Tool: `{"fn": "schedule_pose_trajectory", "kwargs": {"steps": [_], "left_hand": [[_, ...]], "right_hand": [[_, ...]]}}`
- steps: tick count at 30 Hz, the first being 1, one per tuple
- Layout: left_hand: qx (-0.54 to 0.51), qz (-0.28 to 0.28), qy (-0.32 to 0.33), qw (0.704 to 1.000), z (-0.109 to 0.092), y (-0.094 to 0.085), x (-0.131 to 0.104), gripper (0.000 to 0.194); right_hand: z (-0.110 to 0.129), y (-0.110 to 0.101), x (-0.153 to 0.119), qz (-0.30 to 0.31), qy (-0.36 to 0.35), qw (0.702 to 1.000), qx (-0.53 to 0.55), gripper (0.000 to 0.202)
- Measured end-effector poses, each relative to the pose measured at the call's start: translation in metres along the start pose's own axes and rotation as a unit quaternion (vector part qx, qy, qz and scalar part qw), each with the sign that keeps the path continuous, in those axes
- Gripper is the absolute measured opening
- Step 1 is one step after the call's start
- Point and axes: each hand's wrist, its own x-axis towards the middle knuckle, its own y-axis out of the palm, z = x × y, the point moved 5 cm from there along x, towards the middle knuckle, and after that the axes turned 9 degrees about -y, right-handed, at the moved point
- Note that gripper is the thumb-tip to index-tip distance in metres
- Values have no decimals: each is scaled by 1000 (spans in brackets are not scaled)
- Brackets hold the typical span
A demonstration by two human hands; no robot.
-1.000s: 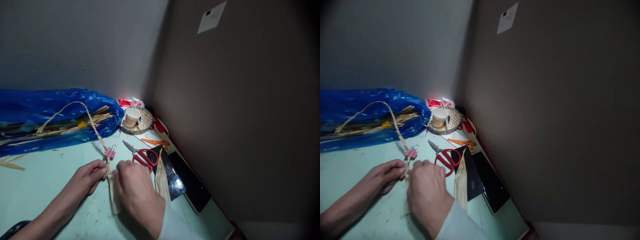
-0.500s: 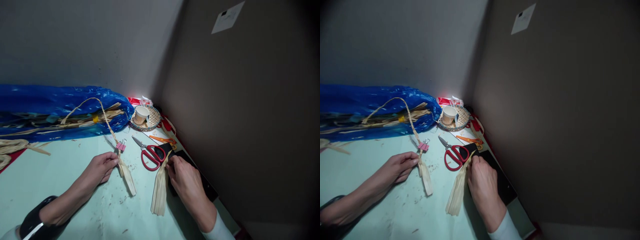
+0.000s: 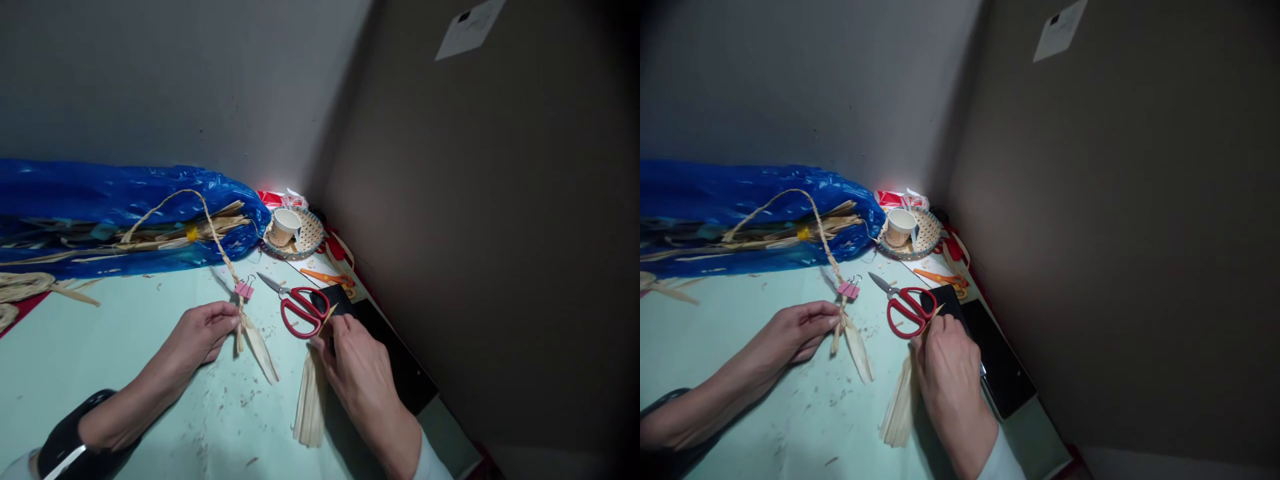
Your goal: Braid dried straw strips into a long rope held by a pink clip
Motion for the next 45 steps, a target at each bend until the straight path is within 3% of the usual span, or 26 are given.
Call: {"fn": "schedule_pose_trajectory", "kwargs": {"steps": [8,13,16,18,21,27,30,34,38,45], "left_hand": [[-12,-6,30,999,4,-2,2,50],[0,-2,50,999,3,-3,6,49],[23,12,51,998,6,-3,13,44],[32,15,43,998,8,-4,16,40],[42,14,33,998,8,-5,17,35],[52,4,8,999,1,0,9,28],[43,5,-3,999,-2,3,7,29],[23,12,-16,1000,-1,4,8,29],[8,14,-31,999,2,4,12,31],[-3,9,-57,998,9,1,15,38]], "right_hand": [[8,14,-23,-13,-12,1000,-2,18],[12,17,-29,-48,-11,999,-15,7],[17,20,-32,-63,19,998,-21,16],[17,20,-33,-60,25,997,35,19],[14,6,-30,-62,-11,978,199,11],[17,-30,7,-67,-91,891,439,9],[30,-22,35,-36,-105,861,497,15],[44,7,61,-5,-57,823,566,25],[52,26,68,10,-16,830,558,12],[54,28,71,22,18,854,520,9]]}}
